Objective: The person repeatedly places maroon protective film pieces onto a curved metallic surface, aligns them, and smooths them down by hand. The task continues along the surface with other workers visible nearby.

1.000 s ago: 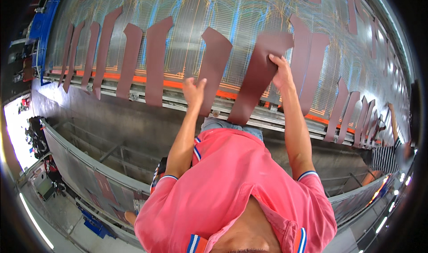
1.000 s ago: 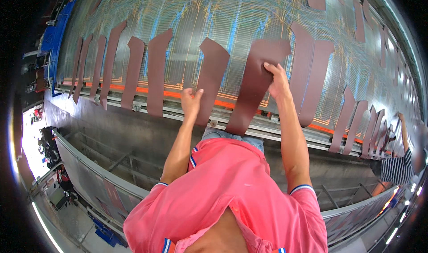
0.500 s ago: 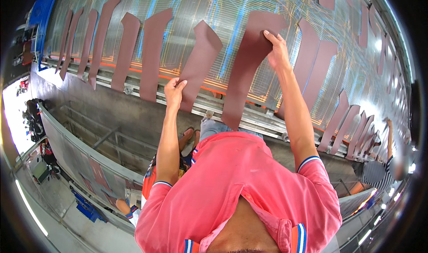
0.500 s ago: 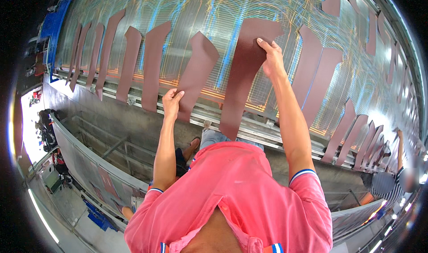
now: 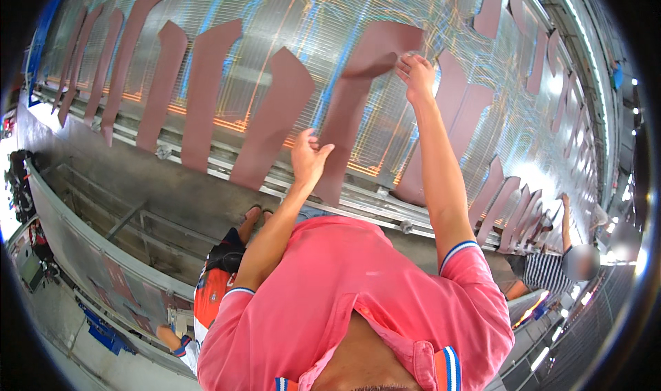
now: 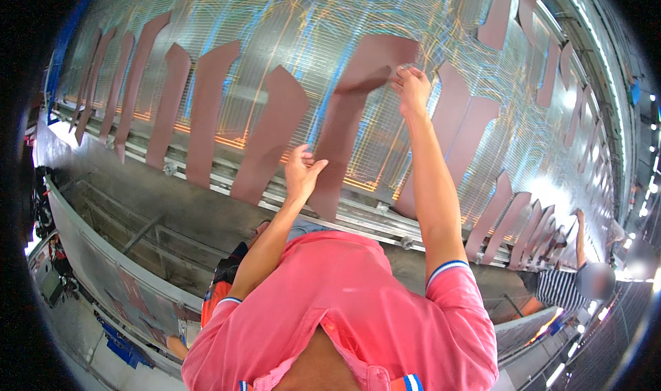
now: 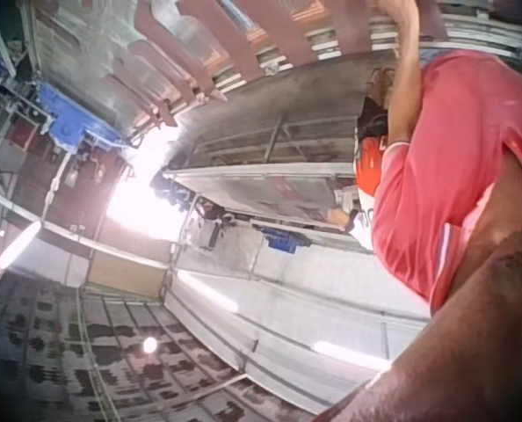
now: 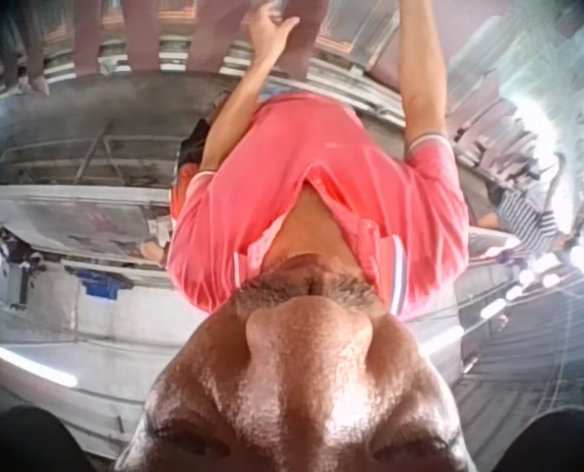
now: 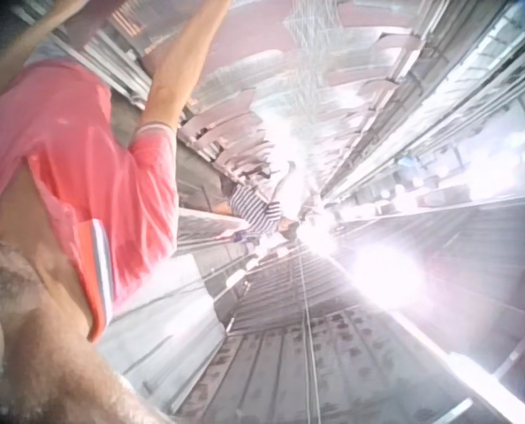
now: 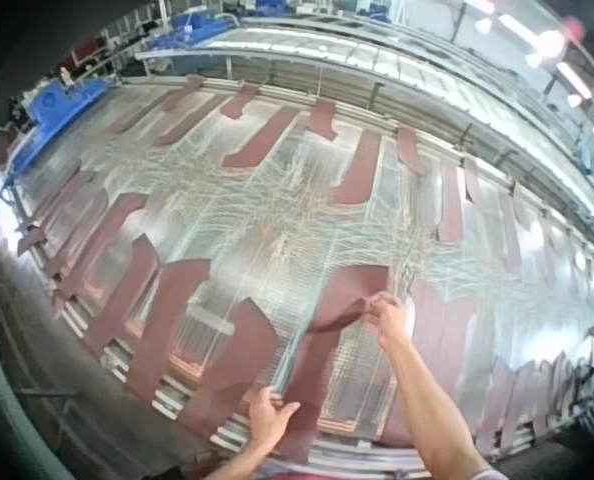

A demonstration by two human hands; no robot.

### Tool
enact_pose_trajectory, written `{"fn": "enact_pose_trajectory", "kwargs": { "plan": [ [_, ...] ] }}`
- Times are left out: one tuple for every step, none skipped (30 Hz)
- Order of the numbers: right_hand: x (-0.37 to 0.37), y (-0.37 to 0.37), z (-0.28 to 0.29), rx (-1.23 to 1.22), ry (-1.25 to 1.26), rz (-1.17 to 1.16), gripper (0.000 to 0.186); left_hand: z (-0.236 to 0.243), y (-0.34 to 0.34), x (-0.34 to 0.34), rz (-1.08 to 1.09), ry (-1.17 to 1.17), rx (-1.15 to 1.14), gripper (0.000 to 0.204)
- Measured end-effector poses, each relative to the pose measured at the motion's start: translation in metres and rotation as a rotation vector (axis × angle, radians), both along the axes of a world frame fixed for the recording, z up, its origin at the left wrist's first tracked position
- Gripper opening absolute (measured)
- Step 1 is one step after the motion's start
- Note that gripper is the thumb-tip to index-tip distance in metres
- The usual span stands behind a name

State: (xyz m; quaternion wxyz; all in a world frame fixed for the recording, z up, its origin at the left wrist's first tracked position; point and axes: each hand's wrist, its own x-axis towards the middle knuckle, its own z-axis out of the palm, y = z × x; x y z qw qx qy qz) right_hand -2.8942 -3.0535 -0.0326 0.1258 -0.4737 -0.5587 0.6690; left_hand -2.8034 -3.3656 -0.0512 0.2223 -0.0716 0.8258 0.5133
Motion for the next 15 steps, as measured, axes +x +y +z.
{"fn": "enact_pose_trajectory", "kwargs": {
  "plan": [
    [-0.002,0.005,0.001,0.263,-0.127,0.012,0.043,-0.006,-0.002,0.009,0.035,0.039,-0.001,0.059],
    [-0.009,0.007,0.003,0.52,-0.245,0.03,0.044,-0.008,-0.008,0.015,0.057,-0.032,0.018,0.057],
    [-0.011,0.011,0.009,0.725,-0.297,0.145,0.045,-0.009,-0.015,0.023,0.079,-0.104,0.037,0.055],
    [-0.015,0.022,0.008,0.886,-0.215,0.283,0.043,-0.007,-0.018,0.028,0.088,-0.173,0.056,0.053],
    [-0.023,0.03,-0.001,1.034,-0.129,0.433,0.041,0.0,-0.02,0.031,0.07,-0.165,0.013,0.053],
    [-0.032,0.038,-0.009,1.18,-0.039,0.584,0.04,0.007,-0.021,0.034,0.051,-0.157,-0.029,0.052],
    [-0.044,0.039,-0.015,1.219,0.028,0.679,0.038,0.013,-0.024,0.037,0.035,-0.151,-0.077,0.052],
    [-0.06,0.037,-0.018,1.26,0.095,0.776,0.037,0.012,-0.026,0.043,0.034,-0.082,-0.131,0.053],
    [-0.071,0.035,-0.02,1.298,0.163,0.872,0.036,0.009,-0.027,0.049,0.031,-0.013,-0.184,0.054],
    [-0.082,0.035,-0.021,1.301,0.162,0.909,0.036,0.005,-0.027,0.052,0.036,0.059,-0.237,0.054],
    [-0.09,0.034,-0.023,1.303,0.16,0.945,0.037,0.001,-0.025,0.056,0.053,0.044,-0.232,0.055],
    [-0.097,0.035,-0.023,1.306,0.158,0.98,0.037,-0.003,-0.024,0.058,0.069,0.03,-0.227,0.055],
    [-0.102,0.034,-0.023,1.277,0.107,1.01,0.037,0.001,-0.024,0.056,0.084,0.016,-0.228,0.055],
    [-0.106,0.034,-0.022,1.248,0.056,1.039,0.036,0.003,-0.023,0.053,0.126,-0.117,-0.157,0.054],
    [-0.11,0.035,-0.022,1.218,0.004,1.066,0.036,0.005,-0.02,0.05,0.166,-0.25,-0.085,0.053]
  ]
}}
